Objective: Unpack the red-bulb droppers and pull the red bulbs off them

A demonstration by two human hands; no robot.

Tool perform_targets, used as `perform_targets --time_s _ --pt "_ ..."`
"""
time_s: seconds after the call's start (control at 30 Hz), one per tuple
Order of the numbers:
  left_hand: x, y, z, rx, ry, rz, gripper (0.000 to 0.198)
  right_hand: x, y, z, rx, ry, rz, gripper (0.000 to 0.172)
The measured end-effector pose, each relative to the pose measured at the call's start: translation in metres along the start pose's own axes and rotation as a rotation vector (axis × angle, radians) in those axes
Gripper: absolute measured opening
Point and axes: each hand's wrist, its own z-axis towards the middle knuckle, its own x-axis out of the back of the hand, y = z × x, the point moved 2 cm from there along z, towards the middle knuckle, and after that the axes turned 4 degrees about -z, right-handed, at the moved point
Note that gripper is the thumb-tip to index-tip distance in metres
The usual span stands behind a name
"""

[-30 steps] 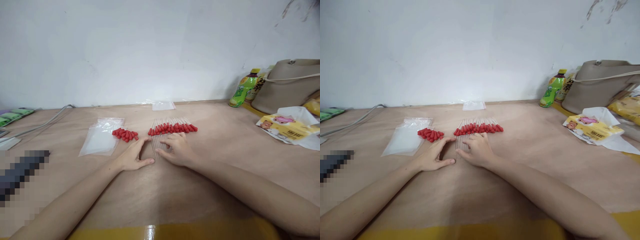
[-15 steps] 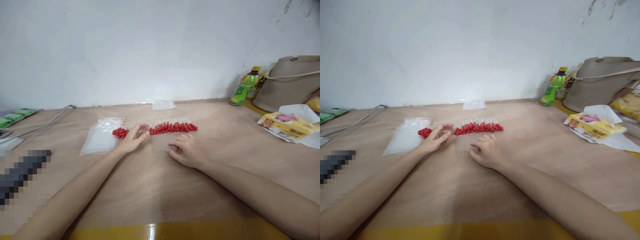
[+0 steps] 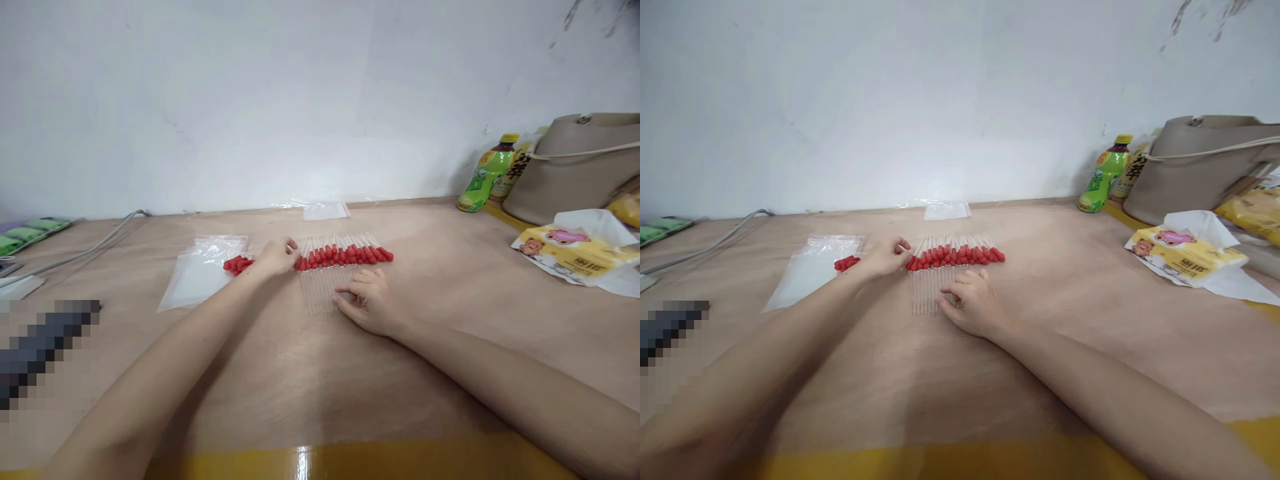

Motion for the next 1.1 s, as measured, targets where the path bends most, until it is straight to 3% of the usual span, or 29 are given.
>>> perform_targets --time_s 0.23,0.47,0.57,0.63,0.73,0.8,0.93,1.1 --pt "-0.008 0.004 0.008 0.107 -0.07 0.201 0.032 0.002 -0.002 0.001 0.008 0.001 -0.026 0.014" --pt "0.009 0.014 -0.007 0.039 0.028 0.273 0.039 0.001 -0.001 0.0 0.008 0.016 -0.022 0.013" --pt "0.02 0.011 -0.027 -0.15 0.124 0.238 0.033 0.0 0.001 0.0 0.009 0.079 -0.009 0.013" --pt "0.022 0.004 -0.046 -0.331 0.203 0.211 0.027 0.001 0.002 0.0 -0.005 0.155 0.005 0.024" --pt "0.015 -0.009 -0.074 -0.566 0.241 0.233 0.018 0.006 0.002 0.002 0.002 0.231 -0.02 0.048" --pt "0.006 -0.014 -0.09 -0.733 0.232 0.287 0.013 0.008 0.002 0.004 0.053 0.209 -0.065 0.055" --pt "-0.01 -0.016 -0.105 -0.977 0.233 0.323 0.012 0.008 0.002 0.005 0.18 0.059 -0.136 0.042" --pt "-0.019 -0.015 -0.106 -1.086 0.286 0.367 0.013 0.006 0.0 0.006 0.256 -0.032 -0.094 0.03"
